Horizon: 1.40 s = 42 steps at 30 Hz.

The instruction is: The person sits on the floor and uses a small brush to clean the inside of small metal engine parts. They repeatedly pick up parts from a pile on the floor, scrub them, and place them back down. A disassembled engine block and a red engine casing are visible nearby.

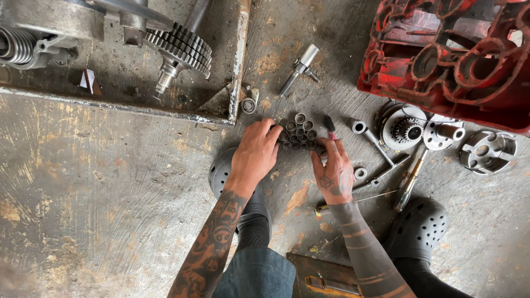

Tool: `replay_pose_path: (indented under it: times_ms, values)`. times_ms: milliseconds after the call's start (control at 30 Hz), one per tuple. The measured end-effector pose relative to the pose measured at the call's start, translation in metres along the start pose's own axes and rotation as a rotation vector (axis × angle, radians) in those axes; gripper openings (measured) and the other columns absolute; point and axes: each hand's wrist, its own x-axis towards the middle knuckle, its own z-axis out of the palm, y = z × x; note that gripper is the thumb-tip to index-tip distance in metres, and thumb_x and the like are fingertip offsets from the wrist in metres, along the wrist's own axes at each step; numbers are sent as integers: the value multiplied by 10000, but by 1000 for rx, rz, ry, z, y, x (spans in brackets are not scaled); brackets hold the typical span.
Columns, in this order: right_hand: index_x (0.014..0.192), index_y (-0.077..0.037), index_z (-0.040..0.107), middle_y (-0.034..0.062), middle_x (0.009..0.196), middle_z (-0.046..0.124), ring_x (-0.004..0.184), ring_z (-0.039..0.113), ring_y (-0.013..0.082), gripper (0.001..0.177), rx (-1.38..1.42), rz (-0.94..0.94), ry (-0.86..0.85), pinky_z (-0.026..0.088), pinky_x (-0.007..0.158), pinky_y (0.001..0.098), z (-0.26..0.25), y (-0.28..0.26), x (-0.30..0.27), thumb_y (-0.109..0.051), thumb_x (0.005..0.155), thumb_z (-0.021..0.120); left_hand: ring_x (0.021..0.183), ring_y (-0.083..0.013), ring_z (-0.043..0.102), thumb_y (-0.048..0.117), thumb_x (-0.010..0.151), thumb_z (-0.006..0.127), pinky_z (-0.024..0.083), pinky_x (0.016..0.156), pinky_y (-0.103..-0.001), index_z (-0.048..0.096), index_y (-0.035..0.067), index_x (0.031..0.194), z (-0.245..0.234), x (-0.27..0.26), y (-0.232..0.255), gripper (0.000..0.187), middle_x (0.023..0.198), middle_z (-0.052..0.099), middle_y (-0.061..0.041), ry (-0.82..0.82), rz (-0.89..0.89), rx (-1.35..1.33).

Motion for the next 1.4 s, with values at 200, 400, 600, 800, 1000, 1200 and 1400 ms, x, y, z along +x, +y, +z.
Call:
replay_pose_path:
  times_ms: [200,400,600,800,1000,1200,1400]
  values:
    - [1327,-177,632,145,1125,647,1037,705,379,384,-19,86,-33,593,824,537,-4,-10,0,-271,964,715,1022,-250,650,151,827,783,501,978,-401,691,103,1193,-5,2,2,381,1155,553,-65,-48,-17,-5]
    - [1444,-126,567,264,1269,629,1239,604,487,494,20,120,-84,536,945,618,-14,-23,1,-204,970,684,1045,-267,648,159,805,796,503,985,-413,675,98,1220,-3,1,2,436,1167,556,-77,-36,-12,-7]
    - [1413,-112,593,161,1097,642,944,679,332,500,51,23,-18,572,777,497,-6,-11,2,-163,932,717,1065,-282,640,158,795,798,503,978,-417,649,102,1239,1,-1,0,472,1177,550,-85,-25,-9,-16]
    - [1394,-111,589,157,1084,641,970,676,352,522,72,-6,-5,567,780,506,-2,-5,2,-169,900,747,1115,-322,626,168,800,801,495,987,-457,588,105,1264,-1,-4,-2,515,1220,536,-106,-67,0,-91]
    - [1340,-170,626,85,1048,631,876,698,291,479,39,-6,8,581,736,481,-2,-6,3,-183,880,758,1119,-273,623,170,799,801,491,987,-410,629,118,1220,-1,-2,0,458,1173,558,-69,-52,-11,-40]
    - [1338,-167,630,81,1038,631,847,704,273,473,30,-6,8,583,722,468,-2,-8,4,-169,882,756,1127,-272,619,188,813,801,490,984,-410,644,110,1221,-6,-1,1,443,1168,569,-67,-82,-8,-39]
    - [1336,-184,619,102,1081,627,913,703,351,464,17,-8,-3,582,764,521,-4,-11,2,-211,893,751,1141,-264,614,224,822,801,486,996,-409,639,121,1222,-7,0,2,444,1166,571,-62,-85,-12,-20]
